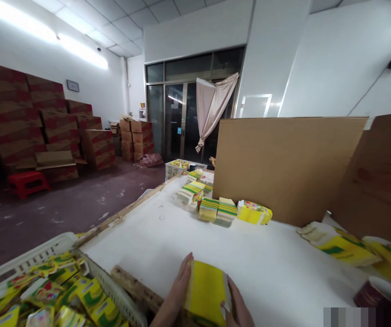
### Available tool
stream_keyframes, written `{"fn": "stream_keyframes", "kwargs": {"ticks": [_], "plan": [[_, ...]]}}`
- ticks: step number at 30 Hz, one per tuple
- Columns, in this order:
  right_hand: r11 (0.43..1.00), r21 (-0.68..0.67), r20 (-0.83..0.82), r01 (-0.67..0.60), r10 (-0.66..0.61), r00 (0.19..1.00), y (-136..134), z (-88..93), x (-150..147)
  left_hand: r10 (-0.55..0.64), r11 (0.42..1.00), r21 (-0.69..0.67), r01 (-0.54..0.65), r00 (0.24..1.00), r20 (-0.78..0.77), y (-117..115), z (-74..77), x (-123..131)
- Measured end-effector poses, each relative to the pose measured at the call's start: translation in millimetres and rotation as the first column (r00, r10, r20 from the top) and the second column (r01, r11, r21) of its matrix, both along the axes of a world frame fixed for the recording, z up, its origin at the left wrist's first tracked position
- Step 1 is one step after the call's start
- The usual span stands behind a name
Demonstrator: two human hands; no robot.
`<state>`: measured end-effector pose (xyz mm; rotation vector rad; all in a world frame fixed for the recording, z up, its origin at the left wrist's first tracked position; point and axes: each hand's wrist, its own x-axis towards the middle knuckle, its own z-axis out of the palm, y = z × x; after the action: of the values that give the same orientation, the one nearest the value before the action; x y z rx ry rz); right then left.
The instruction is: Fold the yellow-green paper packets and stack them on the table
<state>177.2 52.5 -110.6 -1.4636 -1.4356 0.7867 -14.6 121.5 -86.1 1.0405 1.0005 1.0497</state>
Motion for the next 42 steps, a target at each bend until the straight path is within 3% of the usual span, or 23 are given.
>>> {"fn": "stream_keyframes", "kwargs": {"ticks": [3, 7, 16, 24, 35, 42], "plan": [[0.998, 0.055, -0.024, 0.021, -0.019, 1.0, -3, 0.4, -1, -0.041, 0.994, 0.097, 0.04, 0.999, 0.009, 0, -0.6, -2], [0.997, 0.072, -0.034, 0.03, -0.027, 0.999, -7, 5.4, -3, -0.115, 0.99, 0.089, 0.114, 0.993, 0.016, 0, -1.9, -5], [0.994, 0.096, -0.083, 0.054, -0.046, 0.996, -10, 11.4, -6, -0.161, 0.986, 0.065, 0.156, 0.984, 0.073, 2, -6.3, -5], [0.994, 0.07, -0.035, 0.078, -0.076, 0.997, -12, 19.4, -7, -0.169, 0.986, 0.025, 0.167, 0.981, 0.097, -2, 3.0, -5], [0.998, 0.056, -0.09, 0.019, -0.014, 0.996, -13, 19.9, -4, -0.154, 0.987, 0.042, 0.152, 0.987, 0.049, -5, 6.1, -6], [0.999, 0.038, -0.083, 0.035, -0.032, 0.996, -13, 14.6, -2, -0.157, 0.986, 0.058, 0.157, 0.988, 0.0, -17, 24.1, -9]]}}
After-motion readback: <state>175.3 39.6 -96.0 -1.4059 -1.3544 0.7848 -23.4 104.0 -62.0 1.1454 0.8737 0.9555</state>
